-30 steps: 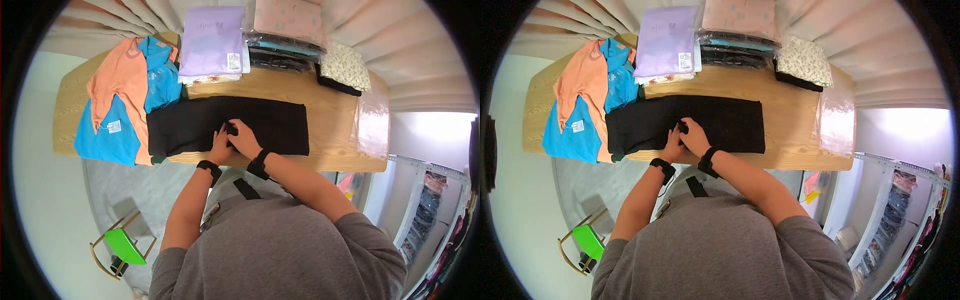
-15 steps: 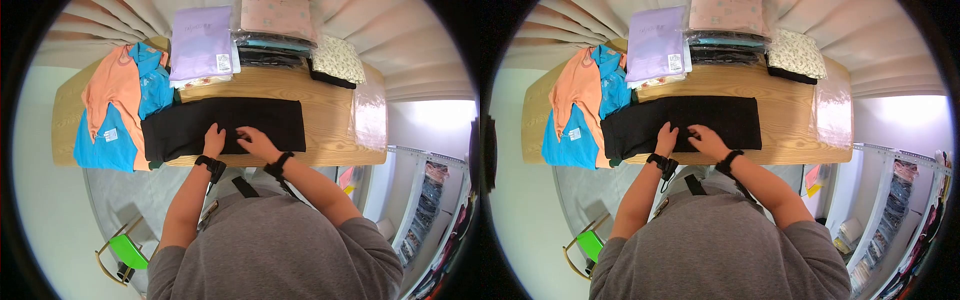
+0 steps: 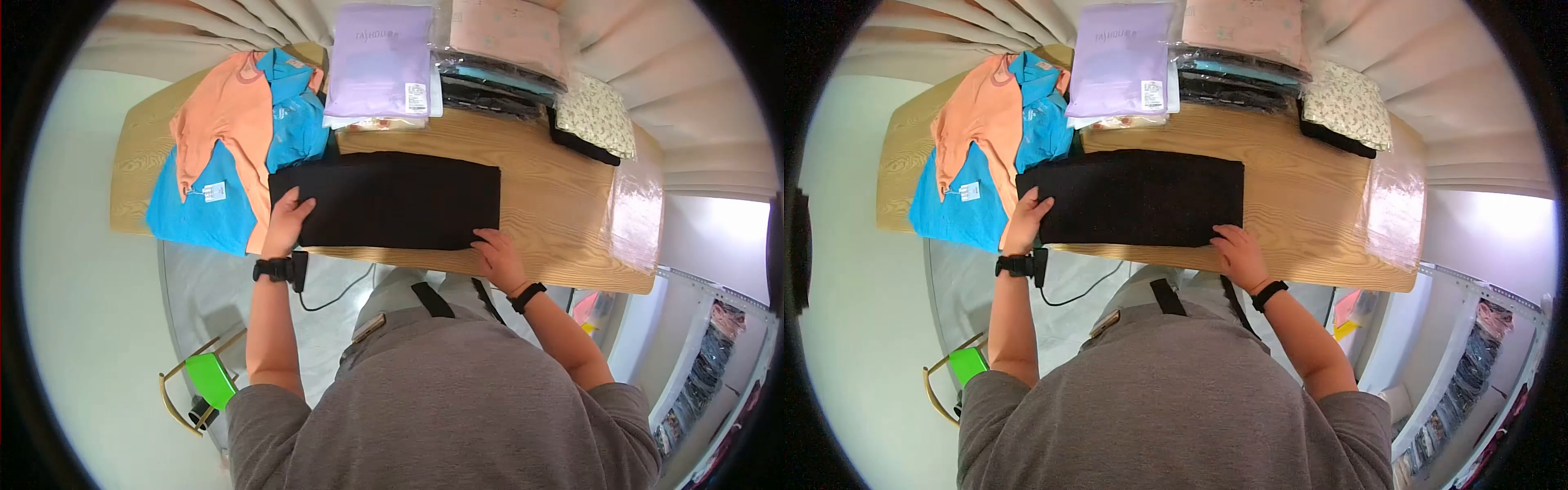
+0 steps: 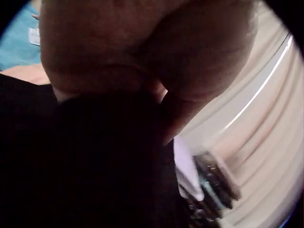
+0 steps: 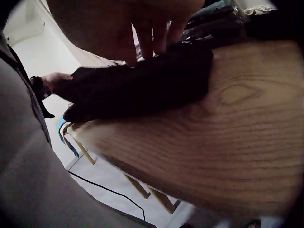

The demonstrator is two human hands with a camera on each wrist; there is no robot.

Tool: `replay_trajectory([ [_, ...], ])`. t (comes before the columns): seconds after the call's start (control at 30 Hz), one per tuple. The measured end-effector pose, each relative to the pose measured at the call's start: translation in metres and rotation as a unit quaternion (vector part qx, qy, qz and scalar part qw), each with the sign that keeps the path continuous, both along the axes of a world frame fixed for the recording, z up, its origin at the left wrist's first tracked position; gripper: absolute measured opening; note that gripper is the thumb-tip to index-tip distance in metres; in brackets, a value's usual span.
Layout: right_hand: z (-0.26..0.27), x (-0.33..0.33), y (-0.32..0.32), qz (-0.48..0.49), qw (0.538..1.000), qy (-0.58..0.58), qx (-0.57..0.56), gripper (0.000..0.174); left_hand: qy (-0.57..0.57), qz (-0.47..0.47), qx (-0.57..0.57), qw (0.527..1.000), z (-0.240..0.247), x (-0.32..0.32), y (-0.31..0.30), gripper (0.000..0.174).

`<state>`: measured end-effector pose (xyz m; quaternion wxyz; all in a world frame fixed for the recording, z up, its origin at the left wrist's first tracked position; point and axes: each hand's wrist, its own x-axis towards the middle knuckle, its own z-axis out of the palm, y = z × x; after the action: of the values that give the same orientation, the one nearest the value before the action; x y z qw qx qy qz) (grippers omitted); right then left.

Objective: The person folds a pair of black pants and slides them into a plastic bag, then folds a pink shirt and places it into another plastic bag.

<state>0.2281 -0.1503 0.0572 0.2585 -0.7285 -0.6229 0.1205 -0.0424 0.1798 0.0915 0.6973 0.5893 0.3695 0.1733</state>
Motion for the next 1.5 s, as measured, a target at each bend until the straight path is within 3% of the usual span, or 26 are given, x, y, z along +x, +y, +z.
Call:
replay_trajectory([
  [0.1,-0.019,0.003,0.002,-0.031,0.999,-0.025,-0.031,0.027,0.156,0.04,0.073,0.984,-0.038,-0.033,0.028,0.026],
  [0.13,-0.022,0.004,0.005,-0.051,0.996,-0.04,-0.055,0.028,0.158,0.04,0.075,0.984,-0.044,-0.036,0.03,0.026],
  [0.2,-0.022,0.007,0.009,-0.047,0.996,-0.043,-0.058,0.029,0.263,0.043,0.163,0.95,-0.057,-0.041,0.033,0.025],
  [0.23,-0.021,0.009,0.012,-0.043,0.996,-0.048,-0.062,0.031,0.263,0.043,0.163,0.95,-0.063,-0.045,0.035,0.025],
  [0.3,-0.014,0.009,0.016,-0.06,0.995,-0.008,-0.075,0.031,0.156,0.121,0.152,0.968,-0.073,-0.052,0.038,0.027],
  [0.33,-0.011,0.009,0.018,-0.077,0.993,0.032,-0.089,0.031,0.156,0.12,0.152,0.969,-0.077,-0.057,0.041,0.027],
  [0.43,-0.019,0.01,0.02,-0.102,0.992,-0.003,-0.077,0.034,0.229,0.163,0.193,0.94,-0.09,-0.064,0.042,0.034],
  [0.47,-0.022,0.009,0.022,-0.104,0.992,-0.003,-0.076,0.034,0.325,0.173,0.287,0.884,-0.095,-0.064,0.04,0.039],
  [0.5,-0.019,0.006,0.028,-0.174,0.979,0.044,-0.096,0.038,0.414,0.178,0.374,0.81,-0.101,-0.063,0.039,0.044],
  [0.53,-0.017,0.004,0.033,-0.244,0.959,0.091,-0.116,0.042,0.414,0.176,0.375,0.811,-0.109,-0.067,0.042,0.044],
  [0.57,-0.022,0.004,0.037,-0.247,0.958,0.091,-0.116,0.042,0.387,0.157,0.322,0.85,-0.116,-0.072,0.048,0.049],
  [0.6,-0.033,0.004,0.042,-0.315,0.922,0.198,-0.106,0.046,0.357,0.137,0.268,0.884,-0.12,-0.073,0.052,0.054],
  [0.63,-0.047,0.006,0.045,-0.378,0.87,0.302,-0.094,0.051,0.356,0.134,0.27,0.885,-0.114,-0.069,0.051,0.054],
  [0.73,-0.075,0.009,0.055,-0.354,0.854,0.377,-0.056,0.056,0.37,0.108,0.246,0.889,-0.099,-0.064,0.047,0.056],
  [0.77,-0.079,0.013,0.056,-0.357,0.852,0.379,-0.054,0.056,0.369,0.12,0.235,0.891,-0.096,-0.061,0.045,0.054],
  [0.83,-0.063,0.015,0.063,-0.328,0.847,0.367,-0.203,0.052,0.368,0.131,0.227,0.892,-0.09,-0.058,0.044,0.052],
  [0.87,-0.061,0.012,0.064,-0.329,0.846,0.369,-0.2,0.052,0.373,0.127,0.224,0.891,-0.087,-0.056,0.043,0.05],
  [1.03,-0.035,0.006,0.054,-0.332,0.902,0.274,-0.018,0.042,0.372,0.087,0.289,0.878,-0.071,-0.039,0.03,0.045],
  [1.1,-0.015,0.016,0.038,-0.347,0.904,0.251,-0.014,0.041,0.32,0.093,0.362,0.871,-0.06,-0.015,0.013,0.042],
  [1.13,-0.011,0.023,0.026,-0.362,0.904,0.227,-0.009,0.041,0.298,0.083,0.333,0.891,-0.041,0.002,-0.001,0.041],
  [1.23,-0.013,0.054,-0.024,-0.373,0.887,0.273,-0.01,0.043,0.234,0.066,0.324,0.914,-0.098,0.019,-0.013,0.044],
  [1.3,-0.024,0.072,-0.054,-0.412,0.862,0.293,-0.041,0.044,0.228,0.045,0.323,0.917,-0.076,0.046,-0.044,0.045],
  [1.37,-0.031,0.082,-0.072,-0.43,0.857,0.278,-0.064,0.046,0.265,0.041,0.335,0.903,-0.104,0.055,-0.055,0.05],
  [1.43,-0.049,0.087,-0.084,-0.448,0.849,0.265,-0.088,0.047,0.311,0.112,0.365,0.871,-0.096,0.071,-0.073,0.055],
  [1.5,-0.066,0.087,-0.088,-0.473,0.825,0.305,-0.039,0.05,0.344,0.123,0.379,0.85,-0.086,0.076,-0.077,0.061],
])
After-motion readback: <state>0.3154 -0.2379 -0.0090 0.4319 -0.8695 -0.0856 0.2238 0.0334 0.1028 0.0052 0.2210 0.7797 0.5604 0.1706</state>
